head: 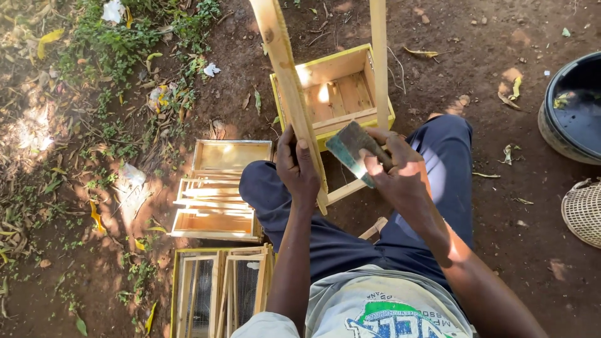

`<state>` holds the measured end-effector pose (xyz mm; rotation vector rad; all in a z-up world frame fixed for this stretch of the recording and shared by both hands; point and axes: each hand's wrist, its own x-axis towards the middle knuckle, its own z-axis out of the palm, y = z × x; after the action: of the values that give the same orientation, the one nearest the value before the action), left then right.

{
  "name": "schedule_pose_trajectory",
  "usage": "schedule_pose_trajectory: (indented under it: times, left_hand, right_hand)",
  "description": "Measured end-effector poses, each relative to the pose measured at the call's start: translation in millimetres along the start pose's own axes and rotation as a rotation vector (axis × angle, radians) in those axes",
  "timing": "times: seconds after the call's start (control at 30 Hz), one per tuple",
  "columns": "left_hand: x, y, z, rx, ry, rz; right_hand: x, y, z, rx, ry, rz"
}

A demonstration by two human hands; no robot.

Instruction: Sanding wooden beehive frames with a sanding block to smooth the edges and surfaces.

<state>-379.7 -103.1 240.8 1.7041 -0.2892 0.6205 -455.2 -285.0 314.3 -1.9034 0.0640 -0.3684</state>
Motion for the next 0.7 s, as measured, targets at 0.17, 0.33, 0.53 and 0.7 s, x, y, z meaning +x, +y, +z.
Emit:
schedule_pose_trajectory:
  times: [0.17,0.33,0.53,0.7]
  left_hand:
    - [3,3,-5,-0.005,0.021,-0.027]
    - [11,9,-5,-0.004,0.132,-0.041]
    - [28,13,-8,0.054,0.365,-0.083]
    - [35,-6,-16,0.037,0.466,-0.185]
  right_hand:
    - [-6,-3,-2,-0.075,0.131,-0.252]
    - [-25,3,-11,-0.082,0.024,-0.025]
    - [-45,30,5,-0.186,-0.083,0.107]
    - [-56,66,13,-0.444,-0.177,-0.051]
